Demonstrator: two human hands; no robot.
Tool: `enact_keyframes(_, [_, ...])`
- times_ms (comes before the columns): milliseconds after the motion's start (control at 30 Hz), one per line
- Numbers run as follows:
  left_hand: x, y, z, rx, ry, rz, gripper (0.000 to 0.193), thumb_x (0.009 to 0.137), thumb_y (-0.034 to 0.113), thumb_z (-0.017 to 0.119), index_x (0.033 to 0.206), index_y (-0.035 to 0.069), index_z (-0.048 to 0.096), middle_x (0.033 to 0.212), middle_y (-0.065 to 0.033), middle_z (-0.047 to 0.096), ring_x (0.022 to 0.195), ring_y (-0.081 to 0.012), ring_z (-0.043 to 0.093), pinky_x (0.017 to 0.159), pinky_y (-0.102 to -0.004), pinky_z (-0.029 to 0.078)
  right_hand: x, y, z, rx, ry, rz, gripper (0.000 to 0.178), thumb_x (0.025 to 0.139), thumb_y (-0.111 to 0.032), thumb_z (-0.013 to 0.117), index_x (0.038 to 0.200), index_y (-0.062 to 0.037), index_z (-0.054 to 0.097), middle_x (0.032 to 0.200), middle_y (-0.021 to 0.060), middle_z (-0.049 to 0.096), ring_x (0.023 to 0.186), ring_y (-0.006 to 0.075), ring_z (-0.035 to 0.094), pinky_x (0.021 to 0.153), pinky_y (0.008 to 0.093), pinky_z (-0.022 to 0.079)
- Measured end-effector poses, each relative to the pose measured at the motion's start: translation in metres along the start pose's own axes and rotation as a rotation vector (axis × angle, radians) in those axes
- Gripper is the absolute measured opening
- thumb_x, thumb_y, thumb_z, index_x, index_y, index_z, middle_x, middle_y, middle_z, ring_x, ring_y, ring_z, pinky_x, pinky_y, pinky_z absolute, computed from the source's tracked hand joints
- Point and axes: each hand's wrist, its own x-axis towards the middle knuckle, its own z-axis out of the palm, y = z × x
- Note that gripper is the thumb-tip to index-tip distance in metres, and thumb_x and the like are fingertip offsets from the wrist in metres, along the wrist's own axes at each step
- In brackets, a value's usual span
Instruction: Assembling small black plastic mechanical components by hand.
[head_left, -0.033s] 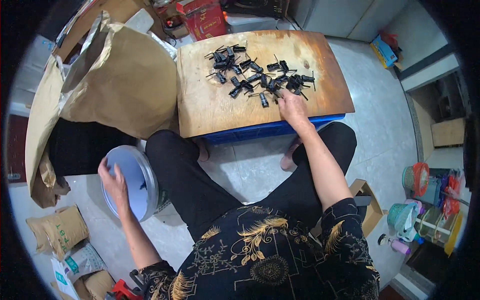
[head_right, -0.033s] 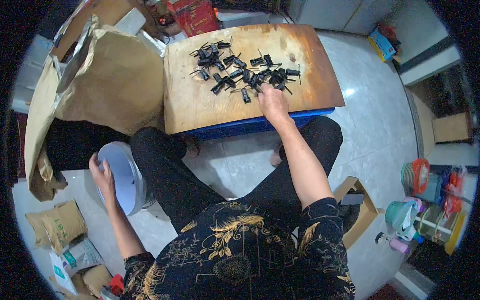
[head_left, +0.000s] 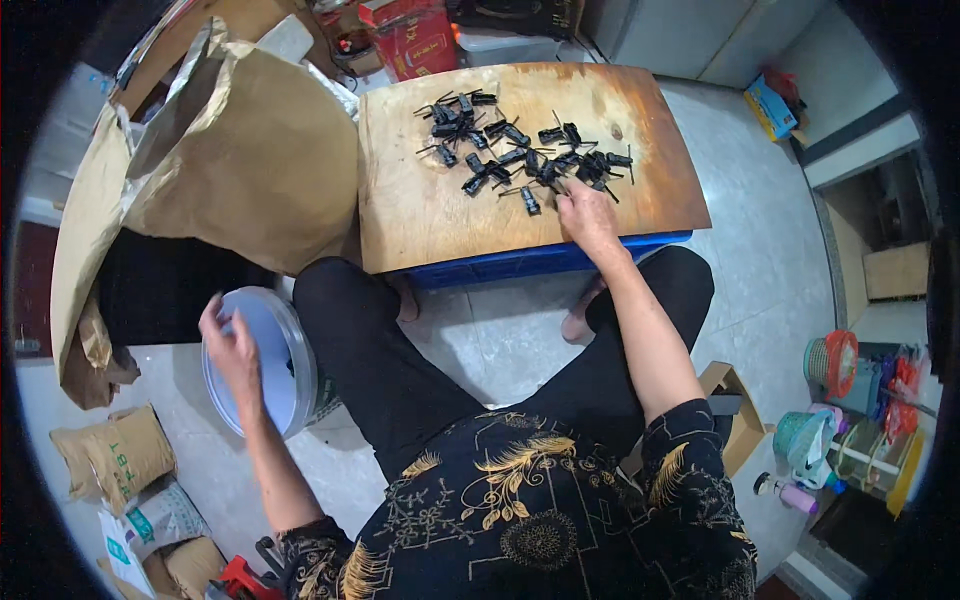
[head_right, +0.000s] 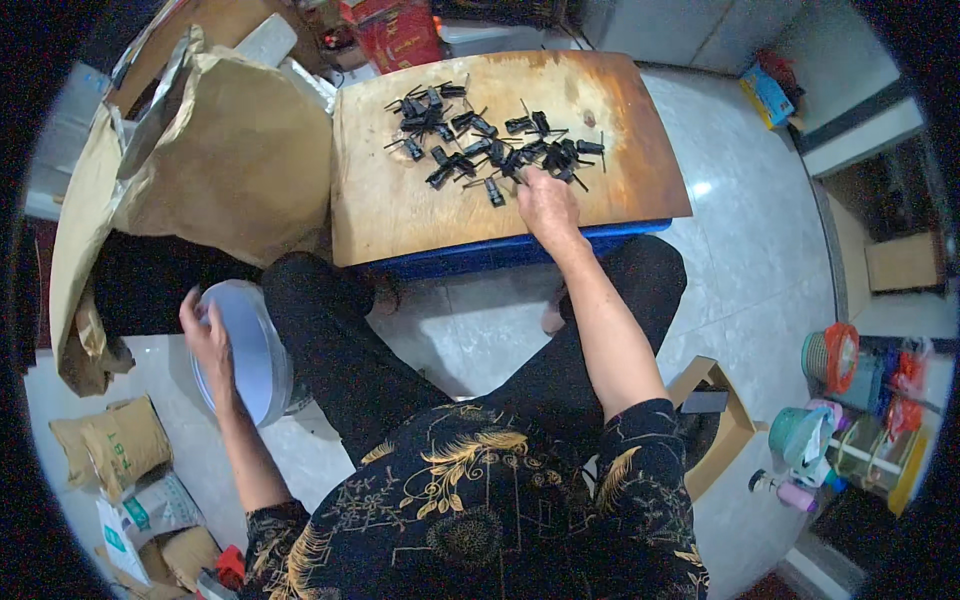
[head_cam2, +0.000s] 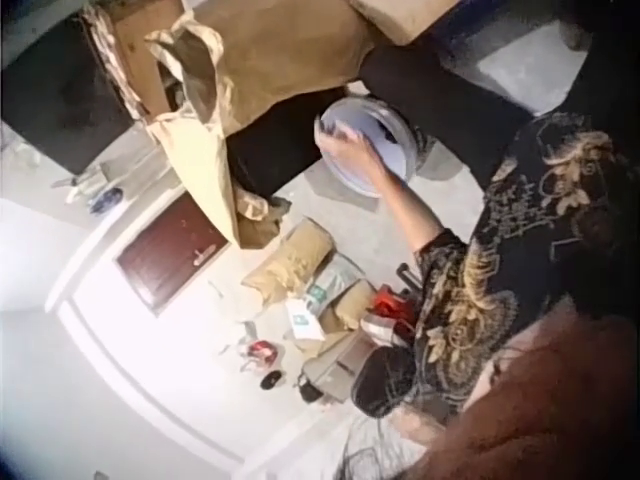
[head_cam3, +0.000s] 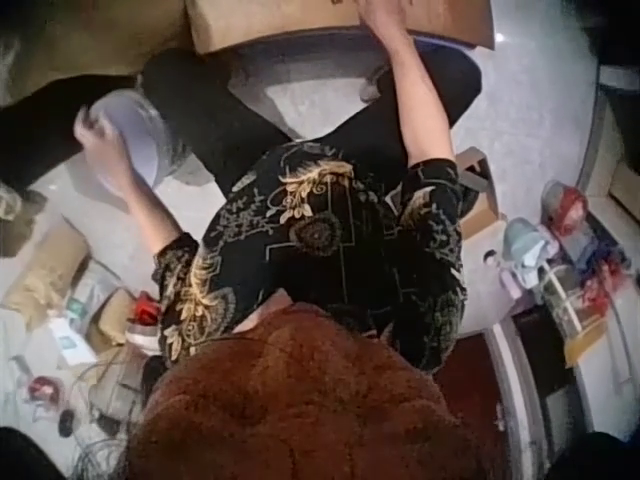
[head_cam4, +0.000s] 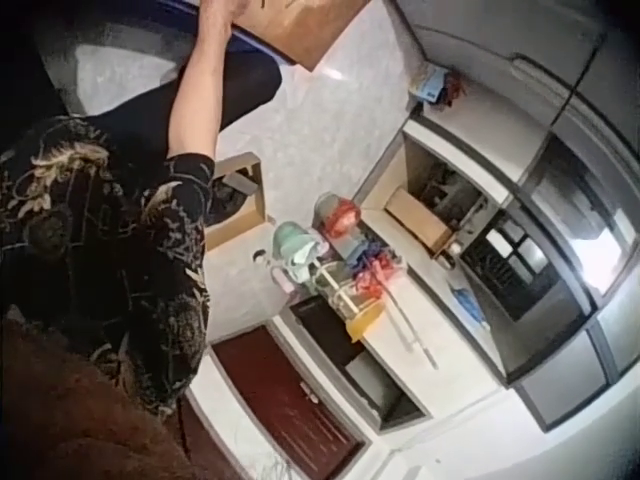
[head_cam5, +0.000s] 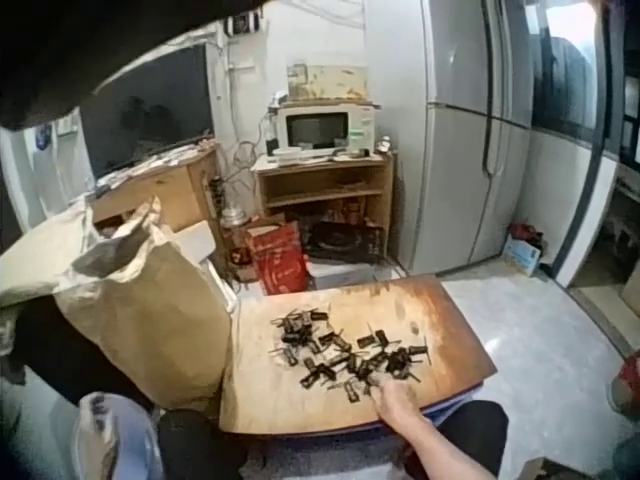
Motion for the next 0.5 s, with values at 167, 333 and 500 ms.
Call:
enact_keyframes(167, [0.016, 0.149, 0.067, -1.027, -0.604, -0.327, 0.05, 0.084, 0.012, 0.058, 0.129, 0.005, 0.036, 0.111, -0.0137, 0.052, 0.078, -0.0156, 0.06, 0.058, -0.0215, 0.047, 0.004, -0.022, -0.004, 0.556, -0.148, -0.042, 0.016, 0.082, -0.016, 0.059, 0.085, -0.0009, 0.056, 0.064, -0.0008, 0.045, 0.061, 0.0076, 0.041, 0.055, 0.0241, 0.036])
enact_keyframes(333, [0.003, 0.192, 0.152, -1.479, -1.05, -0.569, 0.072, 0.08, 0.017, 0.068, 0.135, 0.007, 0.023, 0.112, -0.0174, 0.054, 0.085, -0.0212, 0.062, 0.069, -0.0265, 0.05, -0.02, -0.062, -0.015, 0.86, -0.451, -0.099, 0.01, 0.088, -0.011, 0.055, 0.09, -0.0015, 0.054, 0.078, -0.0048, 0.049, 0.071, 0.0038, 0.044, 0.062, 0.0205, 0.038])
enact_keyframes(500, [0.003, 0.195, 0.177, -1.641, -1.152, -0.637, 0.059, 0.078, 0.015, 0.07, 0.126, 0.005, 0.036, 0.097, -0.0124, 0.062, 0.079, -0.0189, 0.064, 0.064, -0.0237, 0.053, -0.026, -0.052, -0.009, 0.94, -0.512, -0.146, 0.015, 0.088, -0.009, 0.053, 0.097, 0.0026, 0.057, 0.084, 0.0, 0.058, 0.081, 0.0066, 0.053, 0.071, 0.0238, 0.044])
